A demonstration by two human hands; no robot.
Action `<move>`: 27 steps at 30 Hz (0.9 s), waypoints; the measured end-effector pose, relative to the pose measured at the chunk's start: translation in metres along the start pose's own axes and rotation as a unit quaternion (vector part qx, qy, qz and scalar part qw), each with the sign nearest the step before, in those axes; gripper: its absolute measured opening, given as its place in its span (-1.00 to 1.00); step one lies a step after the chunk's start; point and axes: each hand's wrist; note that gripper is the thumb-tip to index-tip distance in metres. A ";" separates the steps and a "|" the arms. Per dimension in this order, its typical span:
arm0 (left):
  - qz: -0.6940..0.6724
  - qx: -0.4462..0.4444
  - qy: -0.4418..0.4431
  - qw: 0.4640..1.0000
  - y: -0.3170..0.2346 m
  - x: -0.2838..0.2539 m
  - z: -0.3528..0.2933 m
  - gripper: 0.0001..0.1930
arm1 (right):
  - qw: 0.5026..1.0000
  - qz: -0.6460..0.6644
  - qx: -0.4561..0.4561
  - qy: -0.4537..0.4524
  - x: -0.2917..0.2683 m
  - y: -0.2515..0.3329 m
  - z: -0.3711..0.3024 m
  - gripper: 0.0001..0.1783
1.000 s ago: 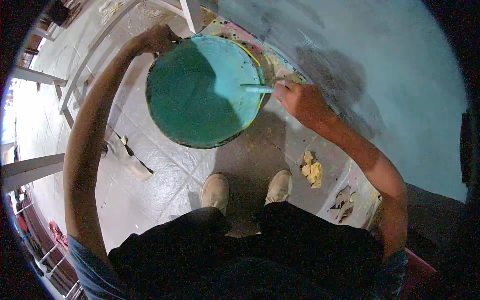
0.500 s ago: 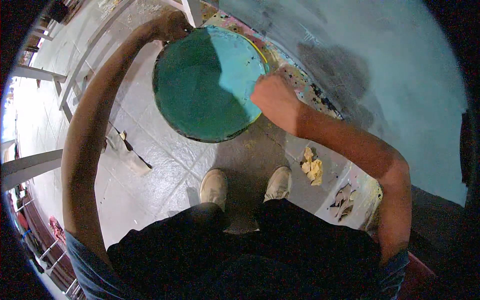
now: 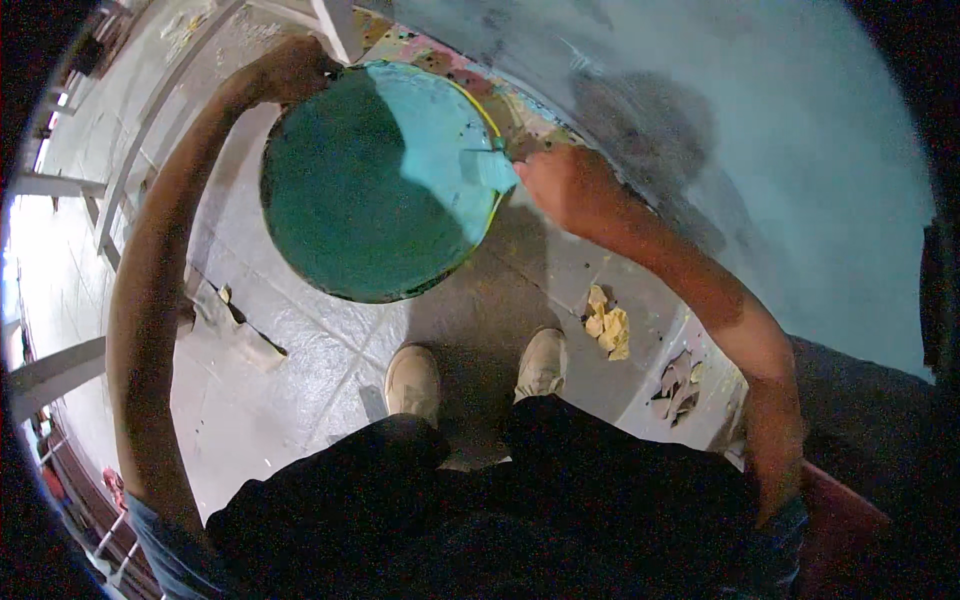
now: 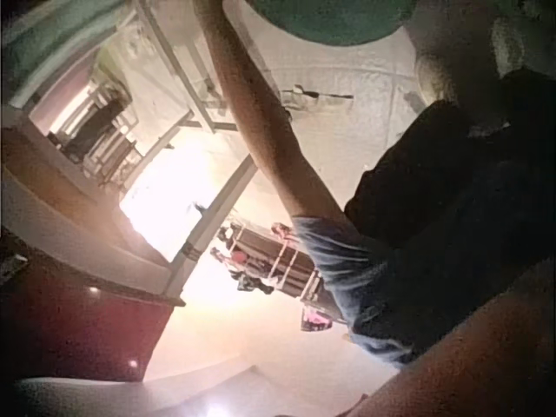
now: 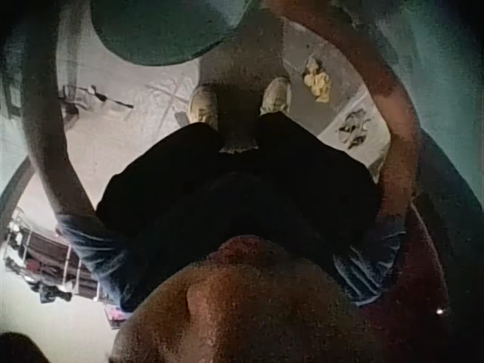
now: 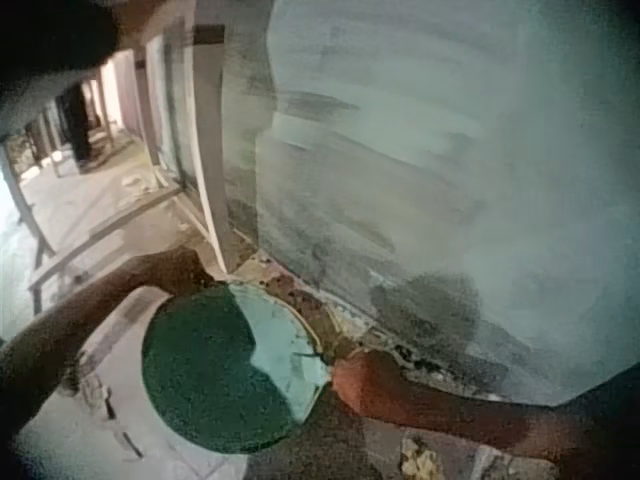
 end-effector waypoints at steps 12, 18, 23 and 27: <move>0.046 0.082 -0.003 0.996 -0.015 0.000 0.018 -0.77 | 0.966 0.187 0.162 -0.072 0.026 -0.008 -0.023 -0.77; 0.025 0.075 -0.018 0.997 0.025 0.018 0.009 -0.78 | 0.899 0.324 0.186 -0.228 0.069 -0.031 -0.048 -0.69; -0.055 0.019 -0.046 0.997 0.033 0.032 0.001 -0.82 | 0.792 0.455 0.287 -0.290 0.124 -0.069 -0.044 -0.63; -0.072 -0.043 -0.093 0.992 0.037 0.037 -0.014 -0.86 | 0.718 0.557 0.332 -0.253 0.144 -0.082 -0.010 -0.60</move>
Point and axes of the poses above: each hand's wrist, its own z-axis towards the middle knuckle, its own x-axis out of the palm, y = z × x, and after that the axes turned 8 degrees about z, right-handed
